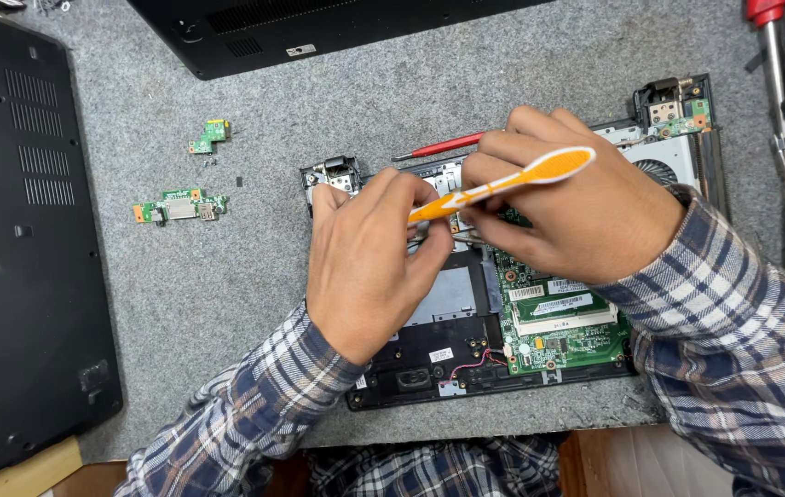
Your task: The person uses a toothbrush to clean dust from the internal components of a disassembled laptop, including the motherboard, fan, and chassis. They also use a red plastic pry tool to lift and clean a small circuit board.
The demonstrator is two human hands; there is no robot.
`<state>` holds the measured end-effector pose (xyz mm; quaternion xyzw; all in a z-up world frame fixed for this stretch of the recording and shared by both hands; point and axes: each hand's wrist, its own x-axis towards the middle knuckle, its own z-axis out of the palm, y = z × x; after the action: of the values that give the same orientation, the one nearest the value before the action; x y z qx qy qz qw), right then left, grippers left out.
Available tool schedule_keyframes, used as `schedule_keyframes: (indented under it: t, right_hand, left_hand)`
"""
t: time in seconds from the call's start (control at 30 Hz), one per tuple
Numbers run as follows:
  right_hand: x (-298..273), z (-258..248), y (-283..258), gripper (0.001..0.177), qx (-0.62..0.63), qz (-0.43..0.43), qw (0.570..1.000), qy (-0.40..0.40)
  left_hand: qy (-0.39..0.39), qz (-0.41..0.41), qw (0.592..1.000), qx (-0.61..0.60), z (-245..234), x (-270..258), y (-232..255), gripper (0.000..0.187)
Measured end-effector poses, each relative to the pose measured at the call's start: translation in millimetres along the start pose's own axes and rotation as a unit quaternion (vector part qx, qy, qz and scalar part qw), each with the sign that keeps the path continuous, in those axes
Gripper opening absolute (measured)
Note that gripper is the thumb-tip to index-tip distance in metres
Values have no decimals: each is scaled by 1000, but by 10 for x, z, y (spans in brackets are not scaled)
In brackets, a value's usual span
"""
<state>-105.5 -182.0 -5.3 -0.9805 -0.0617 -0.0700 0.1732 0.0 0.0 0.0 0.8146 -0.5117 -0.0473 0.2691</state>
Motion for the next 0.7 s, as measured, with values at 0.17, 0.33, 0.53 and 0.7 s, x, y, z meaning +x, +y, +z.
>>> schedule_keyframes:
  t: [0.17, 0.33, 0.53, 0.7]
  right_hand:
    - [9, 10, 24, 13, 22, -12, 1000, -5]
    - [3, 36, 40, 18, 39, -40, 998, 29]
    - [-4, 51, 62, 21, 27, -29, 999, 20]
    - [0, 33, 61, 17, 38, -37, 998, 27]
  left_hand:
    - [4, 19, 1000, 19, -17, -11, -1, 13]
    - [22, 24, 998, 50, 47, -10, 21, 12]
    - [3, 45, 996, 77, 73, -31, 57, 8]
    - [-10, 50, 994, 100, 68, -33, 60, 5]
